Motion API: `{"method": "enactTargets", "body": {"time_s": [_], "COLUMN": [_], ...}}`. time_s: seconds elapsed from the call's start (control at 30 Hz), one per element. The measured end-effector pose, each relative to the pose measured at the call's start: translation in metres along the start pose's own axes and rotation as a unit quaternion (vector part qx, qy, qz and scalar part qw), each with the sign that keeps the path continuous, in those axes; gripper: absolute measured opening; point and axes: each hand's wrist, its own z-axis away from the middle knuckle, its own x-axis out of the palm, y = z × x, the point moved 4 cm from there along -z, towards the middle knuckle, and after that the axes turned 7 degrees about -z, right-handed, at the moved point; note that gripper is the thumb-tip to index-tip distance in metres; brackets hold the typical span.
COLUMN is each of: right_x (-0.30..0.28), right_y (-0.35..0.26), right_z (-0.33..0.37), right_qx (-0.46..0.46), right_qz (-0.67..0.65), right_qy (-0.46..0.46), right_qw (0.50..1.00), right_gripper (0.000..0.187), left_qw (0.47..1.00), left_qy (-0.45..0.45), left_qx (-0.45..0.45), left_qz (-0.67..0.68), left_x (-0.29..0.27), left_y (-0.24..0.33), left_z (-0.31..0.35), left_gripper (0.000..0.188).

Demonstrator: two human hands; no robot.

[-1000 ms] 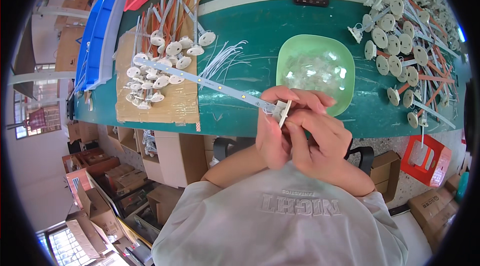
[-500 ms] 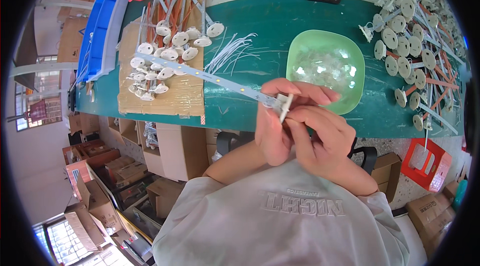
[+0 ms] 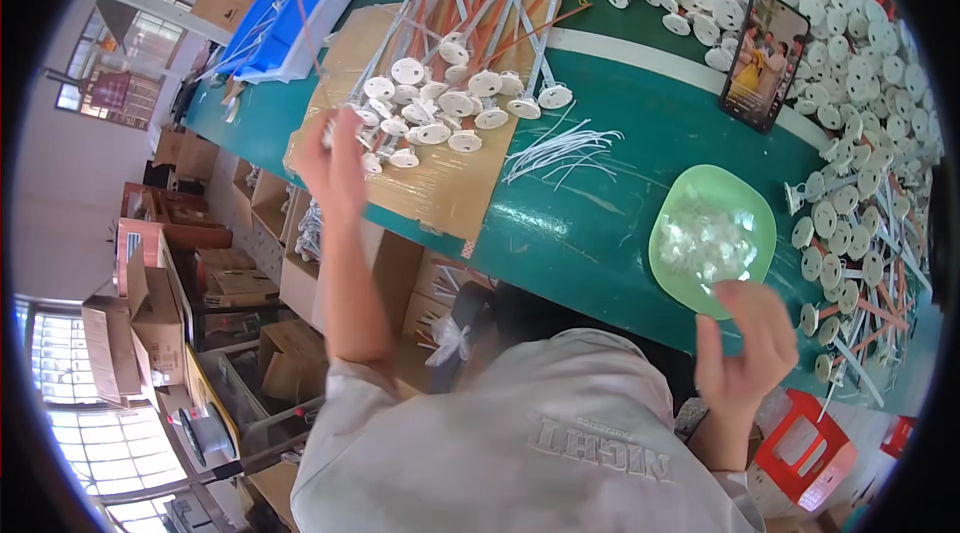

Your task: The person assembles LED light strips by attaching white plastic mounting clips to the ends of the strips. They pick up a strip, slide a clip onto it, and place the finished unit into a green bowl. The process is repeated continuously with multiple strips and clips.

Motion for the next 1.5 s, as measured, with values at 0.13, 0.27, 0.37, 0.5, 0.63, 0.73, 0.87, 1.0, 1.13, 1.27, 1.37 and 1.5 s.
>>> {"method": "enactTargets", "body": {"time_s": [0.13, 0.27, 0.37, 0.5, 0.63, 0.73, 0.87, 1.0, 1.13, 1.27, 1.37, 1.5], "right_x": [0.003, 0.022, 0.028, 0.032, 0.011, 0.009, -0.002, -0.018, -0.038, -0.048, -0.049, -0.084], "right_y": [0.01, 0.027, 0.026, 0.005, -0.021, -0.053, -0.083, -0.086, -0.093, -0.08, -0.029, 0.009], "right_z": [-0.004, 0.023, 0.047, 0.042, 0.0, -0.044, -0.059, -0.059, -0.049, -0.036, -0.019, 0.015], "right_qx": [0.007, 0.052, 0.055, 0.043, -0.015, -0.136, -0.188, -0.188, -0.171, -0.126, -0.1, 0.042], "right_qz": [0.11, 0.13, 0.131, 0.124, 0.04, -0.082, -0.101, -0.08, -0.054, 0.015, 0.081, 0.217], "right_qy": [-0.062, -0.128, -0.117, -0.11, -0.111, -0.132, -0.098, -0.065, -0.036, 0.013, 0.046, 0.112], "right_qw": [0.992, 0.982, 0.983, 0.985, 0.993, 0.978, 0.972, 0.977, 0.983, 0.992, 0.991, 0.969], "right_gripper": [0.037, 0.032, 0.027, 0.024, 0.029, 0.031, 0.027, 0.023, 0.018, 0.015, 0.02, 0.016], "left_qw": [0.902, 0.836, 0.798, 0.861, 0.875, 0.838, 0.759, 0.758, 0.769, 0.758, 0.751, 0.726], "left_qy": [-0.076, -0.153, -0.1, -0.014, -0.109, -0.265, -0.384, -0.423, -0.456, -0.454, -0.373, -0.292], "left_qx": [0.082, 0.045, 0.027, 0.157, 0.39, 0.377, 0.352, 0.345, 0.243, 0.253, 0.384, 0.478], "left_qz": [-0.417, -0.525, -0.594, -0.483, -0.267, -0.293, -0.391, -0.358, -0.377, -0.395, -0.388, -0.399], "left_x": [-0.049, -0.033, -0.022, -0.005, 0.052, 0.11, 0.154, 0.16, 0.159, 0.168, 0.163, 0.149], "left_y": [-0.104, -0.126, -0.071, -0.023, 0.005, -0.003, -0.004, 0.008, -0.02, -0.025, -0.008, 0.044], "left_z": [-0.103, -0.117, -0.098, -0.082, -0.091, -0.109, -0.139, -0.14, -0.173, -0.183, -0.161, -0.13], "left_gripper": [0.045, 0.056, 0.056, 0.046, 0.031, 0.028, 0.029, 0.031, 0.032, 0.029, 0.023, 0.016]}}
